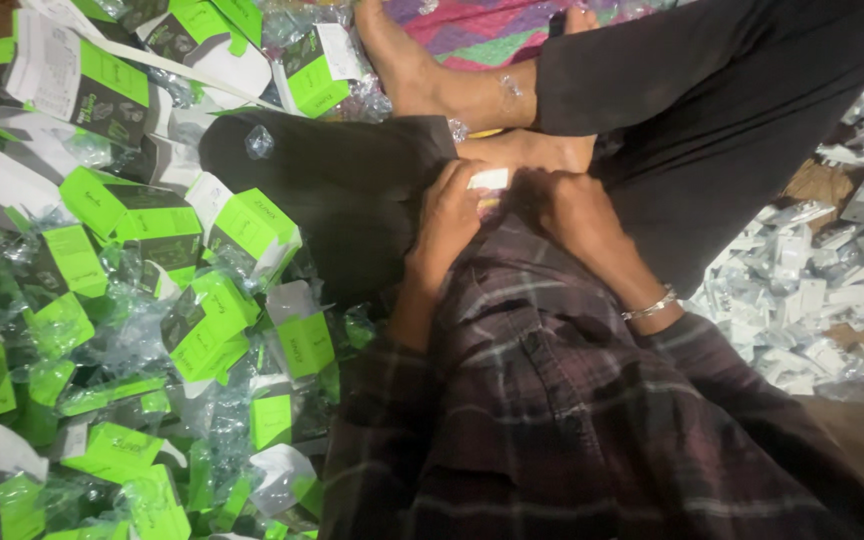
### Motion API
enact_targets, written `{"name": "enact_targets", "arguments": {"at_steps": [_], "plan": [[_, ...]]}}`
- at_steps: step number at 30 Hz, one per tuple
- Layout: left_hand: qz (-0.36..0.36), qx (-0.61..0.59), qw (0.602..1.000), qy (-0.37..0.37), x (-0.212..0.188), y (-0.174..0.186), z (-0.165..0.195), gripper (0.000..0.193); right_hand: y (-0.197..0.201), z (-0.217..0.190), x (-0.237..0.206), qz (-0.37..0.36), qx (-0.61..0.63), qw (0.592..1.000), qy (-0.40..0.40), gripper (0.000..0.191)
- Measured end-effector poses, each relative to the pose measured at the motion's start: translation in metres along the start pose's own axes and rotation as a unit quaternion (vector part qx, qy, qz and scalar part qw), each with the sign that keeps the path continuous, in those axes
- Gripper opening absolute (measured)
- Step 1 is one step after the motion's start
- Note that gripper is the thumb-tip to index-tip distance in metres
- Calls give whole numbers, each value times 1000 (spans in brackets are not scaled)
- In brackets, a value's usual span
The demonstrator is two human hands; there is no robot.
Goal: The person sits on the floor and packs small white electrical accessories into green and white product boxes, wrapping items in plastic and placing packed boxes aside. They handle the small parts one at a time and occasionally pick up a thin pin-like object from the pile.
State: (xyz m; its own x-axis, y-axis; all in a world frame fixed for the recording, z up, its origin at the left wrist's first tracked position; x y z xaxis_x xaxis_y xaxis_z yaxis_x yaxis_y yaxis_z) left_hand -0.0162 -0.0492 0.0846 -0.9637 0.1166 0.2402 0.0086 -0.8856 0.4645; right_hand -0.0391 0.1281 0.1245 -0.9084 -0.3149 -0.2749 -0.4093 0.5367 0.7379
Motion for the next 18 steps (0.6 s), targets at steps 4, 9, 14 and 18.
{"name": "enact_targets", "arguments": {"at_steps": [4,9,14,18], "plan": [[-40,-30,999,7,-4,-6,-14,33,6,4,3,80,95,991,43,35],[-70,-152,978,127,-14,-31,-48,39,-9,10,16,-39,145,986,79,33],[-77,-277,947,146,-22,-44,-68,31,-23,25,24,-88,185,979,3,38],[-86,-272,947,149,-23,-45,-75,32,-30,28,25,-116,232,965,41,15]]}}
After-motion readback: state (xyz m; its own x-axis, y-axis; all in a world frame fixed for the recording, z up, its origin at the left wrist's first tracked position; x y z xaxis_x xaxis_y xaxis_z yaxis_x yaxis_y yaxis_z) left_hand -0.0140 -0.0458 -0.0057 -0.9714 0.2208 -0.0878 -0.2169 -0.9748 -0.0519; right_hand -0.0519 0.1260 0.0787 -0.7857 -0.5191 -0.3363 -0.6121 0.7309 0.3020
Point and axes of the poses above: each hand's wrist, its own x-axis towards the middle knuckle, its own y-axis out of the back of the hand, z = x × y, the point moved 5 cm from there along x, towards the middle knuckle, and after that the axes turned 7 degrees about -y, right-handed, at the moved point
